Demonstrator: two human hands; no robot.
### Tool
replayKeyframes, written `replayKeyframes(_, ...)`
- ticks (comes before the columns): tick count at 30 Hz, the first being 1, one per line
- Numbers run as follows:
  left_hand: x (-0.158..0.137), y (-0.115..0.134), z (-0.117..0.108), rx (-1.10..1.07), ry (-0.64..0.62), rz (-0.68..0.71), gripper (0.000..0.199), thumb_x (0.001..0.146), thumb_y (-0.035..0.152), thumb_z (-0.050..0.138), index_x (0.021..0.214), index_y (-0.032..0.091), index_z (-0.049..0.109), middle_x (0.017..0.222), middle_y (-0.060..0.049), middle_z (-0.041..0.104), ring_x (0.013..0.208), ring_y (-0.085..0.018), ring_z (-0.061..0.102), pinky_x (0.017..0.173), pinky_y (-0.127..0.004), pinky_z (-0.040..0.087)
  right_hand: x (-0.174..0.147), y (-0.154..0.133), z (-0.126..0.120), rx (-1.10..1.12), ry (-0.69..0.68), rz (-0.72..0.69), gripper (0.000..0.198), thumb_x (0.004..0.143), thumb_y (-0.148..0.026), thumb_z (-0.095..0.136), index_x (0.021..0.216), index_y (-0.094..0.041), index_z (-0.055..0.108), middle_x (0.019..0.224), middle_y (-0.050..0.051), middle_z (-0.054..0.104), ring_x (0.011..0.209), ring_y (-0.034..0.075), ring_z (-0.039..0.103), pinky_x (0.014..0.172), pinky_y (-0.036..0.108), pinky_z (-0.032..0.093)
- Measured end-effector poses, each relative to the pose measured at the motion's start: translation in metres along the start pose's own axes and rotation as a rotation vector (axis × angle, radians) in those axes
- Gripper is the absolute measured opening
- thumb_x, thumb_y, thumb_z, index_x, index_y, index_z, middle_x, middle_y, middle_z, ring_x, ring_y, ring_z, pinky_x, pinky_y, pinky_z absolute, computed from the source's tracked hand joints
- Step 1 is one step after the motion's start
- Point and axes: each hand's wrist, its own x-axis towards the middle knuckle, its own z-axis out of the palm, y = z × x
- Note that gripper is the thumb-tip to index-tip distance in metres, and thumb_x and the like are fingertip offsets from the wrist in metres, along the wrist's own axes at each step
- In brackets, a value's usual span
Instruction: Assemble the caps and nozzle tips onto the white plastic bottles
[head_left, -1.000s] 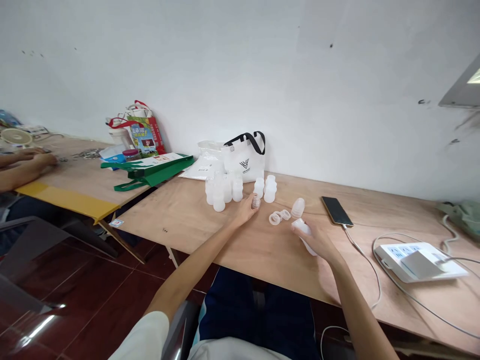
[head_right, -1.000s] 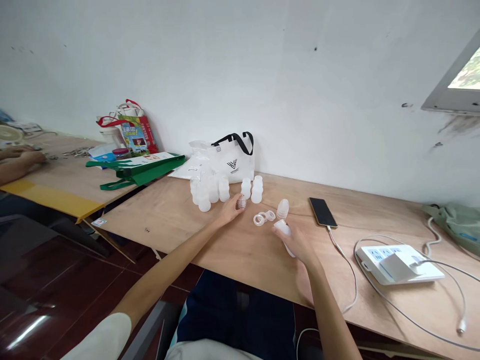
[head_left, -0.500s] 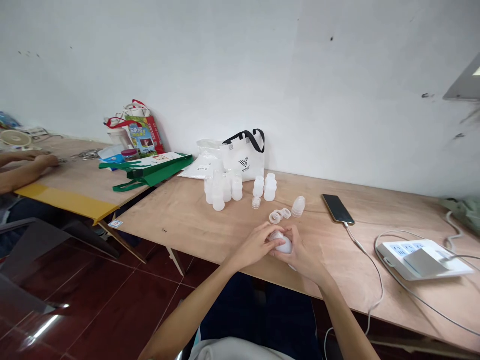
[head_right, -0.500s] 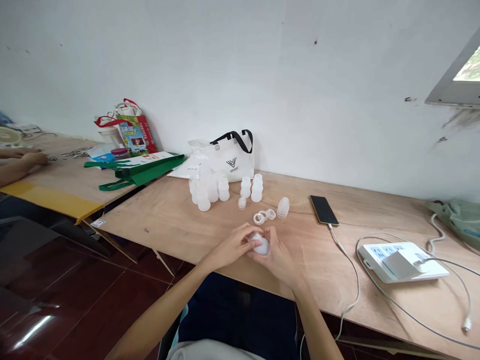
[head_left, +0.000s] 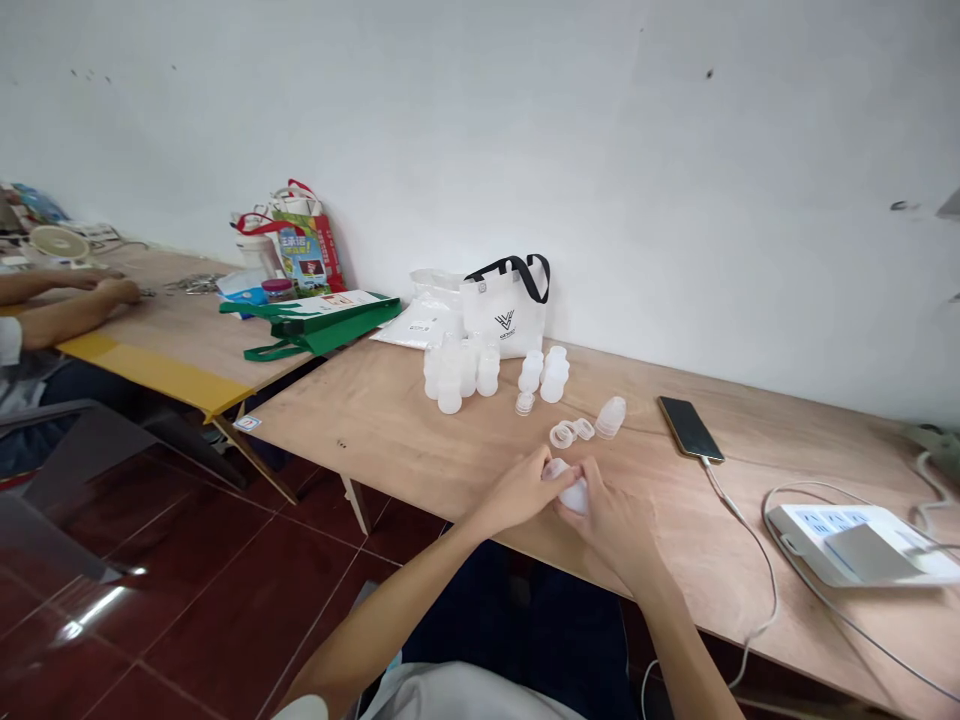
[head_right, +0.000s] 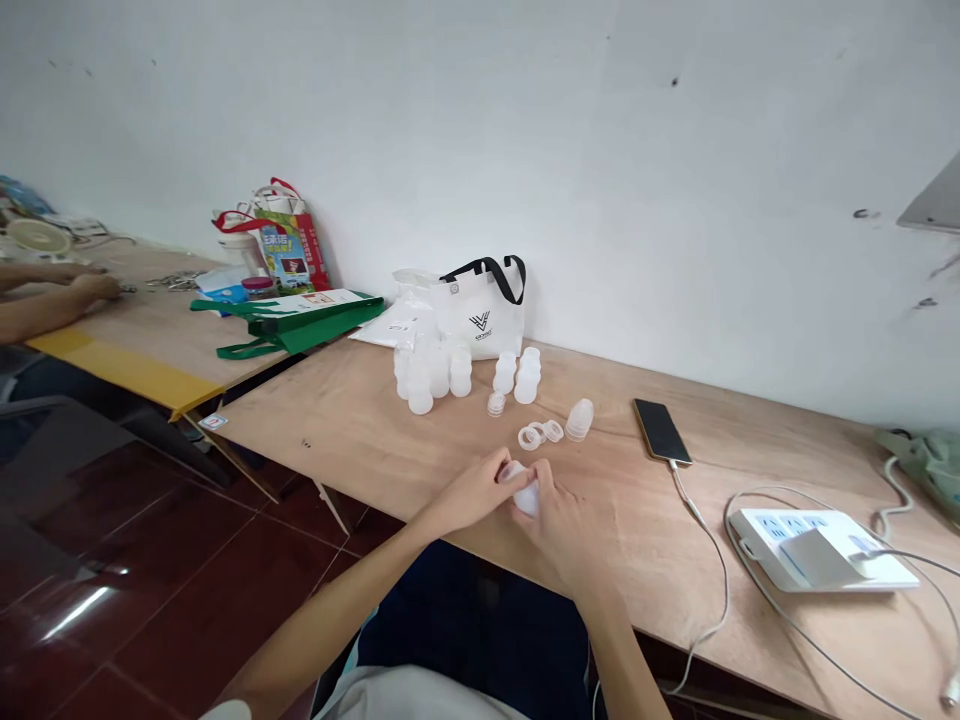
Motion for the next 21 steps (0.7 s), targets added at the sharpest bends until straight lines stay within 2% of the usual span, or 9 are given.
replayKeyframes(3,0.016,0.003,0.000,0.082,0.113,0.008,0.053,0.091,0.068,0.053,0.064,0.023,0.049,0.062,0.000,0.053,0.062,-0.019,0.052,0.060,-0.032,0.037,-0.001,0.008,0.000,-0.104,0.046,0.013,0.028,0.096,-0.052,0.047,0.105,-0.026,0.050,0.081,0.007,0.073,0.073,0.032,0.072,0.057,0.033,0.037)
replayKeyframes(5,0.029,0.007,-0.004,0.105,0.148,0.050,0.048,0.094,0.064,0.053,0.070,0.023,0.052,0.065,0.000,0.055,0.063,-0.019,0.053,0.061,-0.033,0.038,0.000,0.013,-0.003,-0.069,0.059,0.067,0.033,0.096,-0.056,0.045,0.109,-0.026,0.049,0.088,0.009,0.074,0.078,0.034,0.072,0.059,0.035,0.040)
replayKeyframes(7,0.044,0.010,-0.006,0.169,0.174,0.127,0.035,0.092,0.056,0.061,0.083,0.022,0.057,0.080,-0.003,0.063,0.073,-0.022,0.059,0.067,-0.034,0.042,0.001,0.018,-0.008,0.024,0.083,0.144,0.038,0.095,-0.060,0.045,0.112,-0.026,0.047,0.098,0.009,0.075,0.082,0.034,0.072,0.062,0.036,0.043)
replayKeyframes(9,0.059,0.011,-0.004,0.292,0.148,0.229,0.025,0.091,0.044,0.068,0.095,0.021,0.060,0.105,-0.008,0.067,0.089,-0.026,0.062,0.076,-0.037,0.046,0.004,0.023,-0.012,0.143,0.125,0.212,0.044,0.093,-0.064,0.046,0.116,-0.026,0.047,0.109,0.010,0.073,0.088,0.033,0.071,0.066,0.036,0.045)
replayKeyframes(11,0.074,0.008,0.004,0.439,0.105,0.314,0.023,0.090,0.036,0.071,0.101,0.018,0.062,0.124,-0.015,0.062,0.107,-0.031,0.061,0.087,-0.041,0.047,0.010,0.031,-0.017,0.258,0.172,0.261,0.050,0.090,-0.067,0.050,0.116,-0.025,0.048,0.114,0.012,0.071,0.091,0.032,0.070,0.070,0.037,0.047)
replayKeyframes(15,0.099,-0.003,0.027,0.592,0.098,0.430,0.025,0.091,0.028,0.070,0.110,0.014,0.063,0.143,-0.023,0.051,0.138,-0.039,0.044,0.109,-0.049,0.039,0.035,0.053,-0.032,0.354,0.279,0.270,0.058,0.082,-0.073,0.057,0.112,-0.023,0.052,0.110,0.012,0.070,0.093,0.030,0.067,0.076,0.037,0.048)
replayKeyframes(18,0.110,-0.013,0.042,0.657,0.039,0.461,0.030,0.097,0.030,0.062,0.123,0.015,0.061,0.150,-0.020,0.048,0.142,-0.037,0.041,0.113,-0.050,0.037,0.065,0.071,-0.050,0.263,0.335,0.195,0.058,0.080,-0.073,0.057,0.108,-0.022,0.056,0.110,0.012,0.068,0.098,0.030,0.063,0.081,0.038,0.046)
replayKeyframes(21,0.115,-0.021,0.050,0.742,-0.055,0.450,0.031,0.102,0.033,0.052,0.129,0.018,0.058,0.141,-0.015,0.056,0.134,-0.032,0.049,0.105,-0.048,0.045,0.095,0.090,-0.065,0.207,0.238,0.161,0.052,0.079,-0.071,0.062,0.101,-0.024,0.058,0.094,0.007,0.069,0.085,0.028,0.063,0.074,0.037,0.045)
